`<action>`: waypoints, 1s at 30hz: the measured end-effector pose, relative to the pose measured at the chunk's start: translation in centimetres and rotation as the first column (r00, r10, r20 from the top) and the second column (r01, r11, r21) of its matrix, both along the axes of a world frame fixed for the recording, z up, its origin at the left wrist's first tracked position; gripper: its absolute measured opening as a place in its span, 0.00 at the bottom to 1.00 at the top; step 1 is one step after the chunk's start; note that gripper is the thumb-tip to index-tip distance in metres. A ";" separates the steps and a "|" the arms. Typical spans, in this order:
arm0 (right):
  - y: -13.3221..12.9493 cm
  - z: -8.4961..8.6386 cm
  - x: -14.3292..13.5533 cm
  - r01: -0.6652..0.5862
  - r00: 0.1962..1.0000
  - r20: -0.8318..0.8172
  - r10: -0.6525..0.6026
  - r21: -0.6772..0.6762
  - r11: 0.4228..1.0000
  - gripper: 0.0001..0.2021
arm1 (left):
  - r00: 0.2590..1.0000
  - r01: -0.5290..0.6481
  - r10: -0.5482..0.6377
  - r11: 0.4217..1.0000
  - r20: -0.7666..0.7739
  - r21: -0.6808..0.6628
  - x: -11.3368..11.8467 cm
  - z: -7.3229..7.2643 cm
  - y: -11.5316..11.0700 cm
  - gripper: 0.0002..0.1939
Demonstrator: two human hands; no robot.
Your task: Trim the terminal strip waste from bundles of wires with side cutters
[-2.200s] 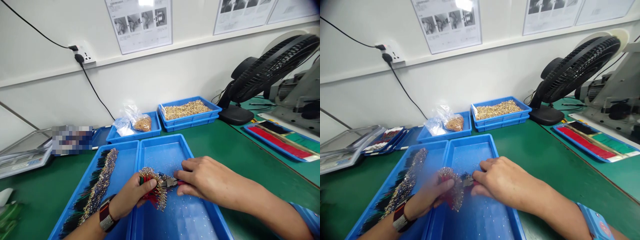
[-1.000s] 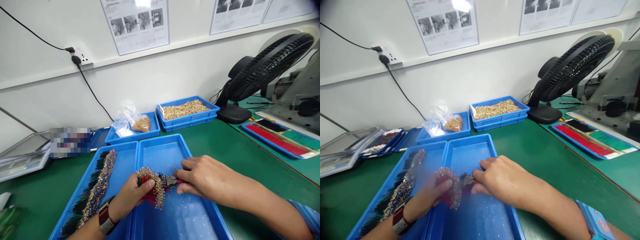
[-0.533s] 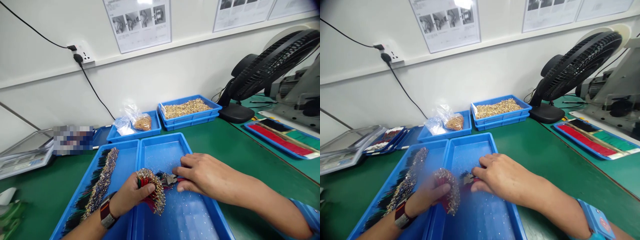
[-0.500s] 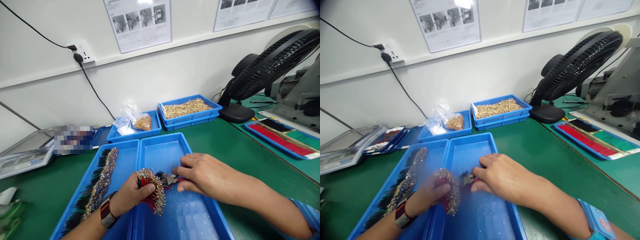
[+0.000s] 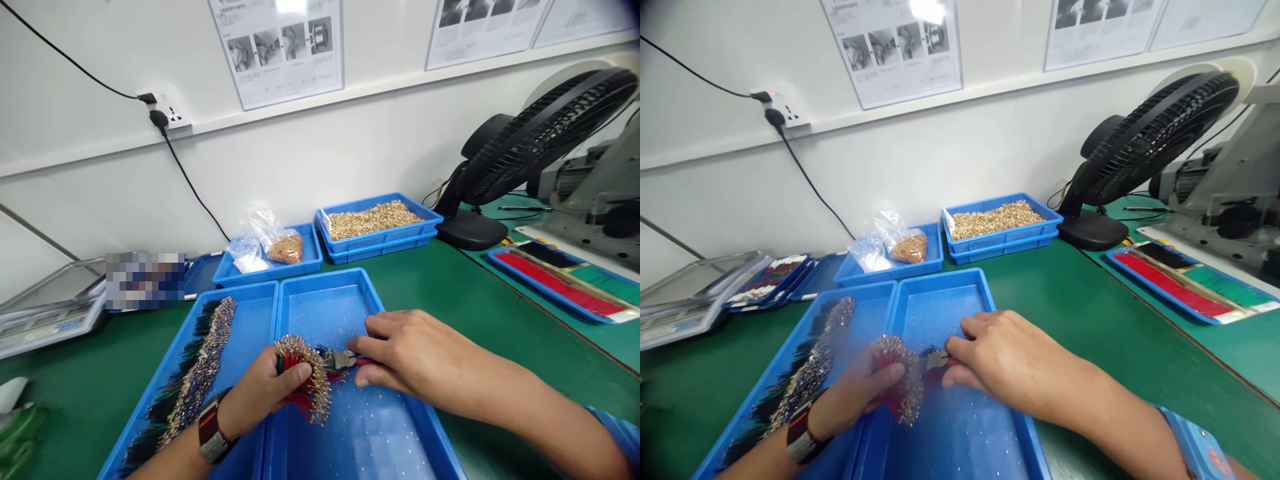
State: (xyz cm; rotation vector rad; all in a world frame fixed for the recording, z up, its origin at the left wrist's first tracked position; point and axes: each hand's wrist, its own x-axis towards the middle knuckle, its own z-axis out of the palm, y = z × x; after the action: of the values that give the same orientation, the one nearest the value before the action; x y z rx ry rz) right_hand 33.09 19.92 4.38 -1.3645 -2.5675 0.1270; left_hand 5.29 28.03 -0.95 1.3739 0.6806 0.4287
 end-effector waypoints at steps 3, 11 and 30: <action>0.2 -0.5 -0.1 0.010 1.000 0.006 -0.010 0.067 0.998 0.20 | 1.000 -0.009 0.009 1.000 -0.011 0.021 -0.1 -0.2 -0.1 0.27; 0.6 -1.8 -0.4 0.016 0.999 0.041 -0.024 0.180 0.984 0.19 | 0.996 0.010 -0.012 1.000 -0.084 -0.024 -0.4 -0.6 0.0 0.30; 0.2 -0.8 -0.3 -0.016 1.000 -0.007 0.016 -0.021 1.000 0.20 | 0.985 -0.018 0.021 1.000 -0.174 0.022 0.0 -0.1 -0.1 0.32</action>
State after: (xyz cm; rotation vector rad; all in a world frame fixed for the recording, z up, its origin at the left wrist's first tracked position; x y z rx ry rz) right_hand 32.78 20.14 3.61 -1.3482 -2.5792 0.1624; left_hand 5.32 27.97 -1.04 1.4360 0.8356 0.3341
